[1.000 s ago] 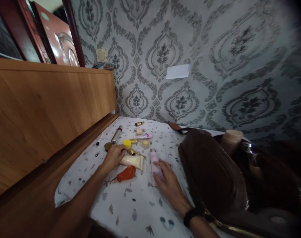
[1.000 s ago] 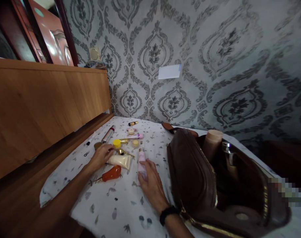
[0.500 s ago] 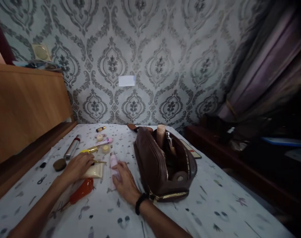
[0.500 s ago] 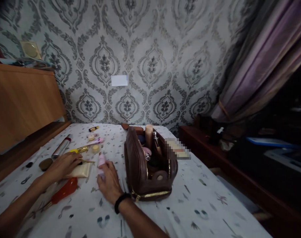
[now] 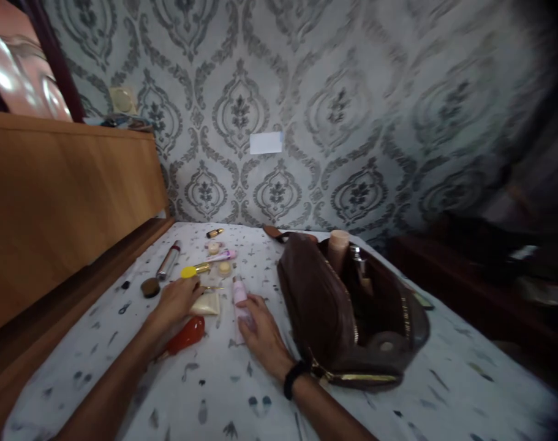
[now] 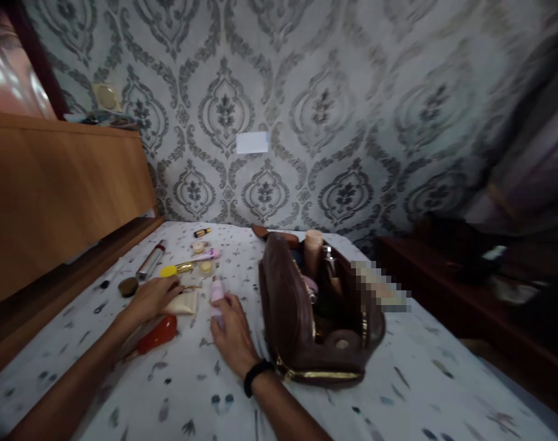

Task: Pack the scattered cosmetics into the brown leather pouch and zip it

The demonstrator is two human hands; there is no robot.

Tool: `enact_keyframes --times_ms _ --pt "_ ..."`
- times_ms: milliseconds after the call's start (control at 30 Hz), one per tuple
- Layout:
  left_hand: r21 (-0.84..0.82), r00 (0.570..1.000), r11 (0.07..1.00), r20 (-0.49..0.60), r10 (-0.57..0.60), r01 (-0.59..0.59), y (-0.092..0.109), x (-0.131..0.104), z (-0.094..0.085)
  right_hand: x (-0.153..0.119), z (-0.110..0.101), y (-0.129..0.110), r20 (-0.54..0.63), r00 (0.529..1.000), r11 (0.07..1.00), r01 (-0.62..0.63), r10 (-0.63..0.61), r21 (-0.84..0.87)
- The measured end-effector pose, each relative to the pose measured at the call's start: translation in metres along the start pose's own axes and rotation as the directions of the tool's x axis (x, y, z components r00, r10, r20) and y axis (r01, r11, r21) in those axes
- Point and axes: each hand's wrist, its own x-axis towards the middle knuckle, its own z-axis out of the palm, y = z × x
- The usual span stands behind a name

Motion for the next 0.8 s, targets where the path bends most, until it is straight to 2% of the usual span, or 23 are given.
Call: enact_keyframes --times_ms 233,333,400,500,633,700,800 --pt "-0.034 0.999 0.999 -0.039 0.011 -0.012 0.003 -0.008 -0.005 0.002 -0.001 -0.001 0.061 0.998 0.999 -0.007 0.009 -0.037" --pt "-0.036 0.993 0.998 -0.105 0.054 -0.058 0.009 -0.015 -0.007 0.002 -0.001 -0.002 0.043 0.999 0.999 -0.004 0.006 -0.046" --pt "-0.044 0.973 0.990 -0.197 0.121 -0.132 0.012 -0.018 -0.007 0.002 0.000 -0.002 0.014 1.000 0.999 -0.007 0.007 -0.040" --pt "-0.062 0.905 0.955 -0.342 0.254 -0.291 0.016 -0.021 -0.003 0.004 -0.001 -0.003 -0.040 0.999 1.000 -0.006 0.005 -0.019" --pt "-0.066 0.821 0.893 -0.427 0.378 -0.446 0.024 -0.027 0.003 0.004 -0.003 -0.007 -0.077 0.996 0.998 0.054 -0.053 0.016" --pt "-0.096 0.811 0.876 -0.437 0.389 -0.472 0.027 -0.029 0.005 0.004 -0.003 -0.009 -0.086 0.993 0.995 0.088 -0.084 0.041" --pt "-0.283 0.829 0.820 -0.434 0.352 -0.497 0.029 -0.030 0.005 0.003 -0.002 -0.010 -0.103 0.990 0.992 0.103 -0.095 0.077"
